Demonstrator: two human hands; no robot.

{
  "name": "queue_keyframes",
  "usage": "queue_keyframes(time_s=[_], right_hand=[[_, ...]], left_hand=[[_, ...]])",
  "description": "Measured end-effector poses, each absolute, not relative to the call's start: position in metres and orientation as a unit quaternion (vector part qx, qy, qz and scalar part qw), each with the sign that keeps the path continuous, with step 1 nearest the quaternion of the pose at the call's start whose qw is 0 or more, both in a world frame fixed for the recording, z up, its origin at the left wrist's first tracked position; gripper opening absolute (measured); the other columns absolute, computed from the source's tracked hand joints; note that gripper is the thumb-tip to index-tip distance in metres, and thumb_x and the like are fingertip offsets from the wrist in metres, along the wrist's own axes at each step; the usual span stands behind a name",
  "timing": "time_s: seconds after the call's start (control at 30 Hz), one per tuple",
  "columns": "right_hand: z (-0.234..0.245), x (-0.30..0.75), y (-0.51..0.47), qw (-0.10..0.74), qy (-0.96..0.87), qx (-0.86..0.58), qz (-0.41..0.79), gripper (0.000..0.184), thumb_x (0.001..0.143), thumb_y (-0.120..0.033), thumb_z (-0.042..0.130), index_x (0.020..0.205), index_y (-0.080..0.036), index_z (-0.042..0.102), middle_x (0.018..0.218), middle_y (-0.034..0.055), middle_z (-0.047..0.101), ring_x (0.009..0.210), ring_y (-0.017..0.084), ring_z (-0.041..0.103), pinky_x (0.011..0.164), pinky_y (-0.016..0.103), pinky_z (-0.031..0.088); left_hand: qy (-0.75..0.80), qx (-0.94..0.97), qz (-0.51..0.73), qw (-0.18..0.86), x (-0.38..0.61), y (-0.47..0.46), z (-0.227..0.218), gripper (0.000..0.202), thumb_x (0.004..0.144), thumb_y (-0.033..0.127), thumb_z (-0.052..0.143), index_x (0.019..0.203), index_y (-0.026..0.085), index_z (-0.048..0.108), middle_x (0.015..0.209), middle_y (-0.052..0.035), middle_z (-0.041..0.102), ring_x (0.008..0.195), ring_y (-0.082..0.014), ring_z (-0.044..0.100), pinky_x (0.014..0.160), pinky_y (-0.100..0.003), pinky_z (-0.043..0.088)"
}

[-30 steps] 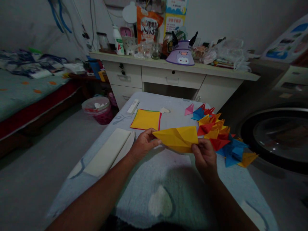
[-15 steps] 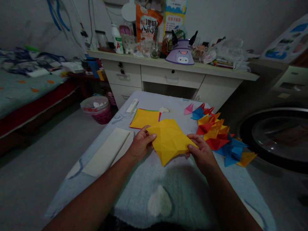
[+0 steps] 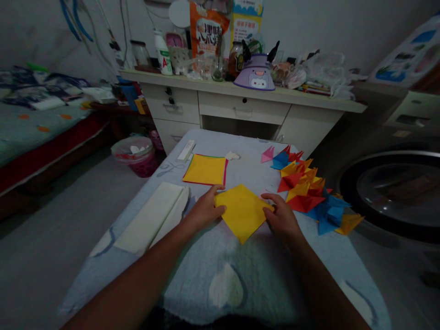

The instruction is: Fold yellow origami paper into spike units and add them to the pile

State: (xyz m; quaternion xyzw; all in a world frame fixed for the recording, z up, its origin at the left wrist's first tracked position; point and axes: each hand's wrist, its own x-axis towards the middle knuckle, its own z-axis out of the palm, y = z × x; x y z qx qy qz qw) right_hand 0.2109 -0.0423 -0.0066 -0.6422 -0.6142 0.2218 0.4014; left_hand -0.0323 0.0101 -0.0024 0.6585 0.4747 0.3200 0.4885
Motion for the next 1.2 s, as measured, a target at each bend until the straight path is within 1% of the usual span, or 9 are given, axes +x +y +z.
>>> queue_keyframes(time_s=[0.07, 0.13, 0.27, 0.33, 0.5, 0.73, 0.9, 1.03, 1.2], right_hand=[[-0.010, 0.213, -0.043, 0.331, -0.659, -0.660, 0.145, 0.034, 0.075, -0.021, 0.052, 0.107, -0.019, 0.062, 0.111, 0.0110, 0.061, 0.104, 0.026, 0.058, 0.091, 0.043, 0.048], [-0.011, 0.213, -0.045, 0.272, -0.676, -0.678, 0.101, 0.038, 0.077, -0.021, 0.053, 0.114, -0.017, 0.060, 0.116, 0.0136, 0.057, 0.108, 0.028, 0.055, 0.094, 0.045, 0.046], [-0.005, 0.216, -0.048, 0.211, -0.698, -0.684, 0.030, 0.043, 0.076, -0.022, 0.058, 0.119, -0.016, 0.059, 0.126, 0.0158, 0.052, 0.109, 0.032, 0.052, 0.094, 0.050, 0.043], [-0.001, 0.217, -0.048, 0.208, -0.732, -0.648, 0.028, 0.041, 0.076, -0.023, 0.059, 0.117, -0.018, 0.061, 0.129, 0.0145, 0.052, 0.114, 0.033, 0.048, 0.095, 0.052, 0.040], [0.000, 0.216, -0.048, 0.199, -0.802, -0.553, 0.109, 0.041, 0.080, -0.021, 0.053, 0.121, -0.019, 0.060, 0.127, 0.0118, 0.060, 0.121, 0.029, 0.049, 0.102, 0.051, 0.034], [0.003, 0.216, -0.056, 0.131, -0.807, -0.537, 0.208, 0.067, 0.074, -0.024, 0.060, 0.139, -0.019, 0.045, 0.145, 0.0145, 0.045, 0.136, 0.030, 0.037, 0.112, 0.054, 0.022], [0.002, 0.224, -0.057, 0.099, -0.814, -0.523, 0.231, 0.077, 0.070, -0.016, 0.059, 0.144, -0.022, 0.039, 0.152, 0.0116, 0.035, 0.143, 0.027, 0.025, 0.115, 0.053, 0.017], [0.001, 0.226, -0.054, 0.103, -0.813, -0.522, 0.237, 0.072, 0.072, -0.018, 0.062, 0.141, -0.023, 0.043, 0.150, 0.0112, 0.039, 0.142, 0.028, 0.027, 0.115, 0.054, 0.019], [-0.002, 0.227, -0.051, 0.119, -0.819, -0.519, 0.214, 0.058, 0.077, -0.022, 0.065, 0.134, -0.024, 0.053, 0.146, 0.0116, 0.045, 0.138, 0.029, 0.035, 0.112, 0.054, 0.024]], left_hand=[[0.479, 0.733, 0.288, 0.388, -0.034, 0.009, -0.004, 0.044, 0.069, 0.013, 0.062, 0.111, 0.022, 0.057, 0.100, -0.0028, 0.061, 0.089, -0.0187, 0.062, 0.079, -0.031, 0.051], [0.481, 0.782, 0.261, 0.298, -0.036, 0.007, -0.004, 0.039, 0.070, 0.013, 0.062, 0.108, 0.021, 0.060, 0.113, -0.0055, 0.057, 0.102, -0.0221, 0.059, 0.092, -0.037, 0.047], [0.475, 0.824, 0.250, 0.181, -0.039, 0.007, -0.002, 0.047, 0.069, 0.016, 0.066, 0.115, 0.023, 0.060, 0.134, -0.0079, 0.045, 0.119, -0.0279, 0.049, 0.101, -0.044, 0.042], [0.442, 0.849, 0.242, 0.159, -0.040, 0.007, -0.002, 0.051, 0.069, 0.012, 0.064, 0.118, 0.025, 0.059, 0.139, -0.0072, 0.046, 0.127, -0.0292, 0.042, 0.106, -0.048, 0.036], [0.331, 0.899, 0.198, 0.207, -0.036, 0.006, -0.005, 0.057, 0.077, 0.003, 0.049, 0.128, 0.027, 0.056, 0.144, -0.0046, 0.049, 0.137, -0.0256, 0.035, 0.112, -0.050, 0.025], [0.313, 0.888, 0.171, 0.290, -0.039, 0.004, -0.003, 0.051, 0.081, 0.029, 0.063, 0.130, 0.025, 0.055, 0.145, -0.0104, 0.048, 0.138, -0.0298, 0.036, 0.112, -0.051, 0.024], [0.304, 0.886, 0.150, 0.315, -0.044, 0.008, -0.004, 0.067, 0.072, 0.042, 0.073, 0.133, 0.025, 0.052, 0.148, -0.0133, 0.042, 0.139, -0.0328, 0.033, 0.112, -0.053, 0.021], [0.300, 0.897, 0.111, 0.306, -0.046, 0.011, -0.006, 0.086, 0.063, 0.056, 0.077, 0.138, 0.024, 0.048, 0.151, -0.0156, 0.036, 0.141, -0.0352, 0.027, 0.113, -0.054, 0.018], [0.291, 0.900, 0.111, 0.303, -0.046, 0.013, -0.008, 0.090, 0.059, 0.057, 0.079, 0.138, 0.025, 0.048, 0.151, -0.0155, 0.036, 0.141, -0.0359, 0.027, 0.113, -0.054, 0.017]])
